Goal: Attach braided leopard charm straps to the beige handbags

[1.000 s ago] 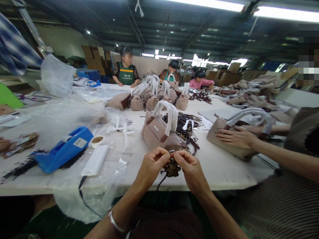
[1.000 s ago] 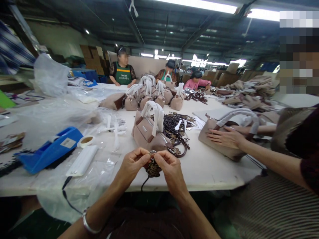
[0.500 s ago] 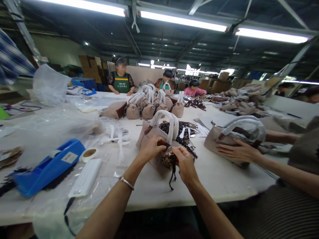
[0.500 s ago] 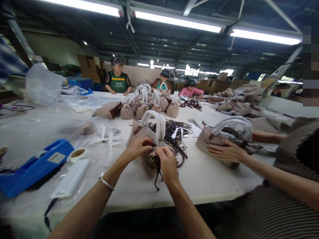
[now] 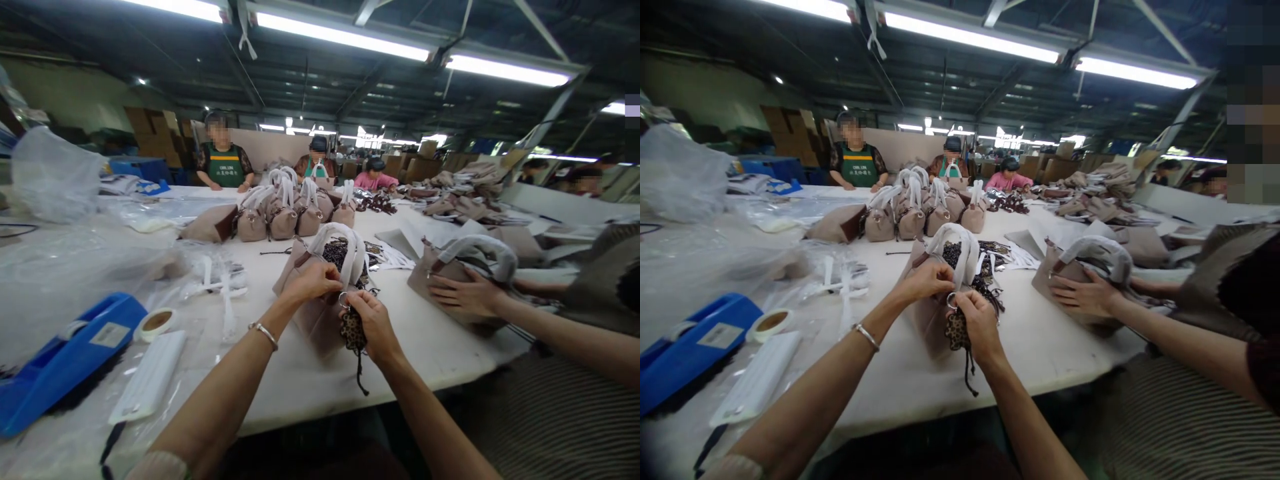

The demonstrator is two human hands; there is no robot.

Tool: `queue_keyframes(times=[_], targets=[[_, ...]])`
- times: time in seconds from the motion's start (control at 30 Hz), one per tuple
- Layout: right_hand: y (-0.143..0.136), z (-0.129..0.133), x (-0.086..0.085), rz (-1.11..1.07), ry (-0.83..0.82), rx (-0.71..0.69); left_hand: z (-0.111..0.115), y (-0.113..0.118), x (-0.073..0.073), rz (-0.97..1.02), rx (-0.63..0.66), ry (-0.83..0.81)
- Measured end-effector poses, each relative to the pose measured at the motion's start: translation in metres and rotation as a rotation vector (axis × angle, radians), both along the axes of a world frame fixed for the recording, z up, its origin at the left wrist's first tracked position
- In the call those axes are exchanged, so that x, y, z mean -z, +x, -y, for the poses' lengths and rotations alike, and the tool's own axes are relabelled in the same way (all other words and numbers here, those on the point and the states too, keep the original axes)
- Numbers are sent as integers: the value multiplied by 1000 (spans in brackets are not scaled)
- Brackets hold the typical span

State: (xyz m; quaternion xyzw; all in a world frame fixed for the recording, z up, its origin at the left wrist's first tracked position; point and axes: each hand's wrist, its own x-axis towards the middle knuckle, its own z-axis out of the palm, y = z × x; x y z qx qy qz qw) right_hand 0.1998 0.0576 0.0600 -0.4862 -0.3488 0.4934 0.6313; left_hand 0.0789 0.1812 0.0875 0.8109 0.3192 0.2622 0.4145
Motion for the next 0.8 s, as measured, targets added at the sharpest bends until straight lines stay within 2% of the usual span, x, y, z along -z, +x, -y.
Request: queue_keyframes(times=[0.13,0.23,0.33,0.43,0.53,0.67,0.73,0.8], targets=[[0,-3,6,12,19,-1,13,12,-2,-42,79,-12],[5,1,14,42,26,-55,16,26,3,-101,33,18],[18,11,24,105,-5,-82,9,43,9,-165,-43,109],[35,19,35,58,-33,-14,2,59,18,-268,-53,192],[55,20,47,-77,-25,154,2,68,29,-362,-40,244],[81,14,60,-197,30,418,12,58,40,-417,-48,304],[90,11,61,-229,52,476,20,44,44,-440,-61,314],[93,8,58,-256,73,473,29,26,48,-450,-83,308]])
